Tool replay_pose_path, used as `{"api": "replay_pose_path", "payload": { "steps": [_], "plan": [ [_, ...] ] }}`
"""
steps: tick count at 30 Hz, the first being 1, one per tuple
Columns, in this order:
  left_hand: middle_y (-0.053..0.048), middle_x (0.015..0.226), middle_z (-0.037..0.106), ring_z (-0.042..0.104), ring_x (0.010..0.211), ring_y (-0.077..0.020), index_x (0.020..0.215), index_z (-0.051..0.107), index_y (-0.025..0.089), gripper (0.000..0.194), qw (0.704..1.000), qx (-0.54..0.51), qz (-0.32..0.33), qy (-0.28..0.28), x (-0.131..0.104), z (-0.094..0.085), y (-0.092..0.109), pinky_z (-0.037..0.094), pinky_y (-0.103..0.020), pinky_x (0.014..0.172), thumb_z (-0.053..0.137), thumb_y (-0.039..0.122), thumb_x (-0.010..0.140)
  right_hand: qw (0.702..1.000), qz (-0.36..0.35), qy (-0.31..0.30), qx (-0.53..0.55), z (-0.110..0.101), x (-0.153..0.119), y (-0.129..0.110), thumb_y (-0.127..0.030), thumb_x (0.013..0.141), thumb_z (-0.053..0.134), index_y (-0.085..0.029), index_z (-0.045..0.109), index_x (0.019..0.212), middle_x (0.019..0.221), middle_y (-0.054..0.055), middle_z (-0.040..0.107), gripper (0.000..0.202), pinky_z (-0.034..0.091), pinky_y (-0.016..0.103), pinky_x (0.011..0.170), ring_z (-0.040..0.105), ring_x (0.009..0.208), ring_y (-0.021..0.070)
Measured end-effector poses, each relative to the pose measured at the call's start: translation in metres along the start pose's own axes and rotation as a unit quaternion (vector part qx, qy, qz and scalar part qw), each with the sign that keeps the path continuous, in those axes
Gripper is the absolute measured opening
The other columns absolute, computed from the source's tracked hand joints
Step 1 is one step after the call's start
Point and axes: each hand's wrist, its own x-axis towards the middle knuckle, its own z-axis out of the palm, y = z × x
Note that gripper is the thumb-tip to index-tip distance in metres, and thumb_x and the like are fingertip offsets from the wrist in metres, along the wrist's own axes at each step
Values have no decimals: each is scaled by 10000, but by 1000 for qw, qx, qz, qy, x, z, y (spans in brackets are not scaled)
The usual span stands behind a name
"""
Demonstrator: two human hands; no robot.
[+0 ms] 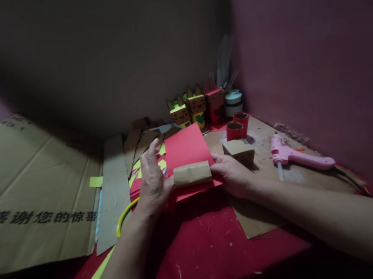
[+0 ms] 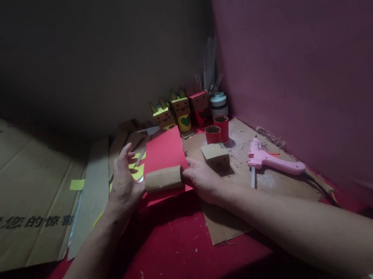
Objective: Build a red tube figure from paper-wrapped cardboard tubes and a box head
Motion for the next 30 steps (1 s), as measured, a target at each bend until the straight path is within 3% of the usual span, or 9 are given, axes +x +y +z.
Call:
{"api": "replay_pose_path", "payload": {
  "steps": [2, 4, 7, 13, 18, 24, 30],
  "plan": [
    [-57, 1093, 594, 471, 1103, -276, 970, 726, 261, 386, 997, 55, 53, -13, -2, -2, 4, 371, -379, 962, 715, 147, 601, 1000, 17, 4, 3, 0, 0, -1, -29, 534, 556, -207, 690, 867, 860, 23, 772, 400, 537, 383, 854, 695, 994, 266],
    [-41, 799, 619, 488, 905, -259, 673, 721, 250, 105, 992, 94, 59, -52, -3, -4, 8, 384, -368, 877, 652, 178, 640, 999, 35, 10, 10, 0, -1, -3, -39, 535, 575, -209, 697, 859, 850, 26, 773, 385, 541, 390, 841, 694, 990, 275],
    [-29, 603, 577, 458, 739, -230, 511, 666, 233, 110, 990, 104, 17, -97, -3, -6, 13, 382, -332, 735, 618, 198, 604, 998, 57, 8, 22, -1, -1, -4, -58, 535, 607, -207, 701, 823, 826, 31, 771, 338, 547, 398, 837, 693, 982, 283],
    [11, 490, 522, 450, 508, -145, 424, 606, 196, 112, 966, 59, -111, -227, -4, -7, 17, 308, -239, 473, 564, 173, 525, 996, 83, -18, 20, -6, 0, 2, -48, 557, 552, -175, 681, 836, 787, 51, 756, 333, 595, 418, 751, 717, 860, 268],
    [21, 427, 530, 437, 410, -132, 448, 632, 196, 89, 935, 16, -191, -298, -7, -6, 17, 283, -230, 408, 602, 144, 515, 991, 119, -48, -33, -11, 0, 5, -43, 629, 561, -138, 673, 919, 789, 86, 754, 325, 613, 357, 589, 727, 736, 246],
    [24, 430, 521, 402, 388, -99, 442, 623, 183, 82, 925, 1, -236, -296, -6, -8, 14, 246, -203, 384, 595, 129, 496, 988, 125, -50, -72, -12, 0, 2, -123, 687, 631, -135, 689, 984, 774, 97, 763, 303, 576, 297, 469, 726, 631, 237],
    [0, 553, 626, 495, 488, -120, 569, 673, 190, 25, 932, -44, -251, -256, -9, -11, 19, 350, -199, 450, 650, 180, 566, 991, 113, -34, -57, -9, 0, 0, -117, 622, 666, -140, 698, 919, 736, 80, 764, 300, 568, 294, 424, 695, 564, 218]
  ]
}}
